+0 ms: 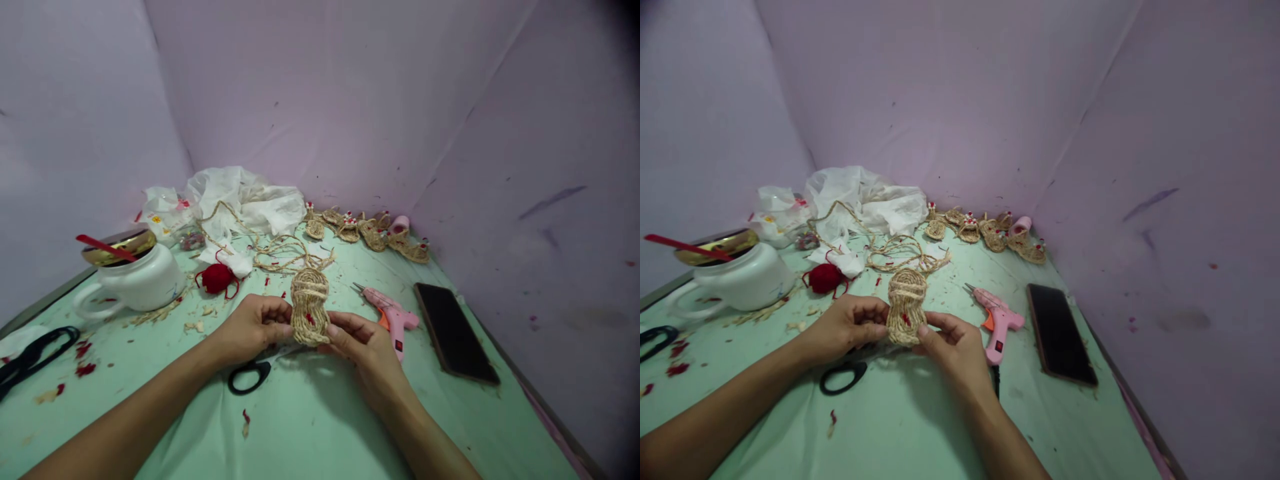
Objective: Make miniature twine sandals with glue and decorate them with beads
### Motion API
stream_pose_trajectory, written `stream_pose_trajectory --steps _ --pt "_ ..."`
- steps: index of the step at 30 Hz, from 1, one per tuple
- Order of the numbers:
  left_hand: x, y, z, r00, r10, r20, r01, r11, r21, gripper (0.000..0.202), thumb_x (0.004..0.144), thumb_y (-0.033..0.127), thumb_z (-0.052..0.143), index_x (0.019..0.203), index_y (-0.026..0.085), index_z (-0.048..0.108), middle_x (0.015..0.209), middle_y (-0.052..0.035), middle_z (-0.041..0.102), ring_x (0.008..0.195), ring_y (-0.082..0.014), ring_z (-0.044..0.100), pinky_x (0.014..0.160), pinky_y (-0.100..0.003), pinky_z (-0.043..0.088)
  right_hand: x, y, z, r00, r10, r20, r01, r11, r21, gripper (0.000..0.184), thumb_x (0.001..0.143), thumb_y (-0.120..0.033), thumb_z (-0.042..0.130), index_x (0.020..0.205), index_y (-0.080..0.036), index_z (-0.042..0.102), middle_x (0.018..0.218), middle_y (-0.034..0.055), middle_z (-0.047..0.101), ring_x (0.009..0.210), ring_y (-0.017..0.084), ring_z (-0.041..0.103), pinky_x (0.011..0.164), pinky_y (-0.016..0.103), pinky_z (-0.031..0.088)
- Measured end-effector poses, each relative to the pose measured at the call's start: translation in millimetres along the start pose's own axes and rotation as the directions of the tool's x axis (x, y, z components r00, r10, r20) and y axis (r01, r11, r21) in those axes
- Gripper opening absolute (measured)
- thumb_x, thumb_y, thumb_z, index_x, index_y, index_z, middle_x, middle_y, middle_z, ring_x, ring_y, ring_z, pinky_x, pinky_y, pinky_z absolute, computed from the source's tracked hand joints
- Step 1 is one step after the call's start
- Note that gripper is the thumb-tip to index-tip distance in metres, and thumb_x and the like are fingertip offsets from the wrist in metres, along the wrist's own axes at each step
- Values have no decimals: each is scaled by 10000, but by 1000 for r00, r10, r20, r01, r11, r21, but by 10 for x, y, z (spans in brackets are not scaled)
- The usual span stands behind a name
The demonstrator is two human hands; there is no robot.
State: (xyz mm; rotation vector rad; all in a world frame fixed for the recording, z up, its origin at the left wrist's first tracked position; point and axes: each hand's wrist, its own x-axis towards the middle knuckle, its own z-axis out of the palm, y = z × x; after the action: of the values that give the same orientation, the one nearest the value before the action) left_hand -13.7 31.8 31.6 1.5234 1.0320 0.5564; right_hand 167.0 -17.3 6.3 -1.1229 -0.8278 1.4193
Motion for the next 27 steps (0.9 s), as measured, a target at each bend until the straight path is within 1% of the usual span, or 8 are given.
stream_pose_trajectory --steps 4,9,12,16,19,23,27 --pt "0 -22 -7 1000 8 5 -8 1000 2 110 635 211 595 696 120 586 504 65 446 453 -50 335 428 -177 247 7 18 -16 1000 12 5 -12 1000 0 303 568 -325 777 800 -151 689 720 53 715 624 174 654 620 293 532" --pt "18 -33 -6 1000 16 21 -16 1000 3 123 640 220 589 705 116 585 511 66 439 459 -51 331 433 -177 247 2 2 -5 999 40 -33 -39 999 24 308 537 -321 790 767 -144 689 705 49 707 618 176 646 611 298 531" --pt "15 -23 4 999 15 33 -16 999 27 128 643 231 585 701 116 579 511 69 438 466 -52 336 442 -177 258 11 -8 6 999 31 -26 -30 999 31 303 549 -348 780 747 -135 693 695 54 705 598 171 640 573 281 529" --pt "0 -21 7 998 31 48 -33 999 37 137 653 249 579 696 119 575 534 65 445 485 -55 339 457 -177 267 35 3 1 999 31 -27 -30 999 16 298 545 -373 779 709 -141 692 651 37 700 552 149 627 526 255 525" --pt "-11 -14 -1 998 33 51 -36 998 50 126 662 249 575 692 126 577 525 69 437 476 -54 326 449 -176 255 48 22 -14 999 27 -27 -27 1000 6 295 547 -376 777 709 -145 689 646 30 701 542 139 624 523 248 526" --pt "-17 -5 -10 999 19 39 -22 997 71 137 667 250 565 707 122 593 545 57 462 486 -58 339 450 -177 262 53 35 -28 1000 19 -20 -19 1000 9 285 559 -375 770 710 -147 691 629 30 702 539 141 630 525 249 528" --pt "-2 -39 -11 1000 5 27 -8 996 90 146 680 252 553 717 117 595 524 60 435 470 -57 325 443 -181 254 42 20 -27 1000 0 4 0 1000 12 268 584 -368 755 731 -152 696 648 38 708 551 150 640 541 265 534"
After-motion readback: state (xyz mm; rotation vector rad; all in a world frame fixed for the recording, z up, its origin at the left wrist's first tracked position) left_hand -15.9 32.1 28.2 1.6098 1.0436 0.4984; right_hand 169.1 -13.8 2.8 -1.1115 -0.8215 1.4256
